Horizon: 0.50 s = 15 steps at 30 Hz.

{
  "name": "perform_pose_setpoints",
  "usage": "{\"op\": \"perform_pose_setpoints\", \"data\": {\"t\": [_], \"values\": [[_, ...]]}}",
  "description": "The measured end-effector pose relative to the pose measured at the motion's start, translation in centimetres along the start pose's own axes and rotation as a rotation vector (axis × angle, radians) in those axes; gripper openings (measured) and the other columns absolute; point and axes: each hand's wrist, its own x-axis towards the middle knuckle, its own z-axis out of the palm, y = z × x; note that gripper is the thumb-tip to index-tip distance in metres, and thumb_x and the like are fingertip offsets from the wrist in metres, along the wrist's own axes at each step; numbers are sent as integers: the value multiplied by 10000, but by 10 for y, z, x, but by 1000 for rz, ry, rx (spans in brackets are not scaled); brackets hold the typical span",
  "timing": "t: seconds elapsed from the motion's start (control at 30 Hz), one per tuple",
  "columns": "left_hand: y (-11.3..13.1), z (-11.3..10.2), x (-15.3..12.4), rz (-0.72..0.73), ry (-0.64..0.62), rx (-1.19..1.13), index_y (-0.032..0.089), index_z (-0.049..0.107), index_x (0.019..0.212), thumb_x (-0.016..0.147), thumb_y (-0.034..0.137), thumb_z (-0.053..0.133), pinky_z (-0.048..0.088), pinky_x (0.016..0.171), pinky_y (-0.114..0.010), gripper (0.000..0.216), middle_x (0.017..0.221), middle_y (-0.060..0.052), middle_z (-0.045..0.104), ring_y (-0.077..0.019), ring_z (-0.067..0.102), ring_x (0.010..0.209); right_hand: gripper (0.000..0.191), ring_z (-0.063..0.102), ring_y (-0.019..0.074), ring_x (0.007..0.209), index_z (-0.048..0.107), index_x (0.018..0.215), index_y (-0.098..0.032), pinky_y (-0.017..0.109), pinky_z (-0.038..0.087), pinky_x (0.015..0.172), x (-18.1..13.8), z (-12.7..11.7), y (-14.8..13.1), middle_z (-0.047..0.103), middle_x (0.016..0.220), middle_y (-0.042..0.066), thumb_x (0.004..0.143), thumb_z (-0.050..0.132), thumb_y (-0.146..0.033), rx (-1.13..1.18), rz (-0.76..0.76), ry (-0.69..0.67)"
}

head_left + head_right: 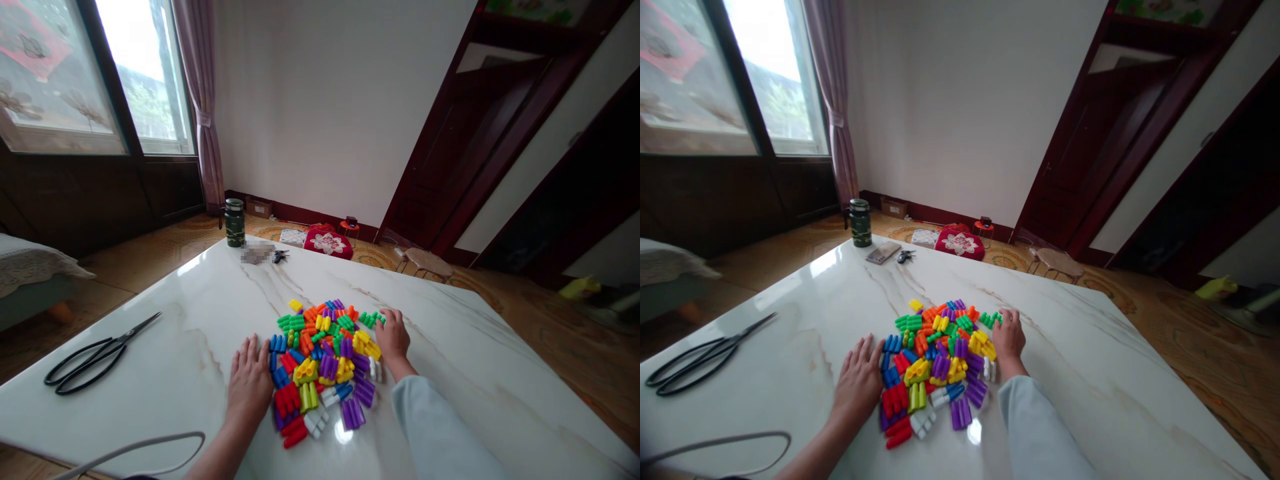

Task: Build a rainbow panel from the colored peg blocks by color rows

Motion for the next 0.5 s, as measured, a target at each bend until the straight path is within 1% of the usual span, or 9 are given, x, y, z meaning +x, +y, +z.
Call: {"op": "perform_pose_setpoints", "data": {"t": [0.07,0.13,0.2,0.27,0.33,0.37,0.5], "values": [[0,0,0,1,-1,6,174,510,1396,887,88,370,250,1161,-446,536,1513,-158,399,-293,338,1419,299,601,188,1037,583,1189,-210,248,427,724,4,-1,6,559,1243,92,902,506,-245,-24,71,-10],[0,0,0,3,5,10,176,507,1399,887,89,367,252,1161,-446,537,1514,-153,400,-290,340,1419,391,608,199,1041,530,1285,-197,254,434,743,10,1,13,572,1233,110,907,519,-293,-33,119,-79],[0,1,0,5,9,12,178,510,1397,891,94,361,259,1158,-446,534,1511,-151,406,-289,344,1417,436,614,197,1043,504,1328,-201,246,436,758,17,4,18,605,1204,104,903,530,-297,-17,99,-166],[-1,2,-1,6,12,12,181,515,1393,891,100,362,266,1155,-446,531,1509,-150,410,-288,348,1415,366,623,189,1025,569,1262,-214,238,431,755,22,8,21,642,1161,85,901,526,-257,-15,44,-245],[-1,2,-1,6,15,9,185,519,1390,892,108,368,267,1156,-446,526,1509,-145,410,-283,351,1414,286,636,185,988,638,1158,-215,238,423,727,24,8,24,671,1119,77,902,511,-227,-43,25,-300],[-1,2,-1,4,17,7,186,520,1389,893,112,371,265,1157,-445,523,1509,-143,411,-280,352,1413,267,642,185,969,655,1124,-216,238,417,706,24,7,26,682,1103,76,903,506,-222,-62,32,-318],[0,0,0,-4,20,0,185,526,1384,889,108,374,259,1160,-445,524,1507,-141,415,-273,359,1410,253,656,182,913,673,1090,-236,233,390,635,20,1,36,706,1068,62,883,529,-234,-81,48,-373]]}}
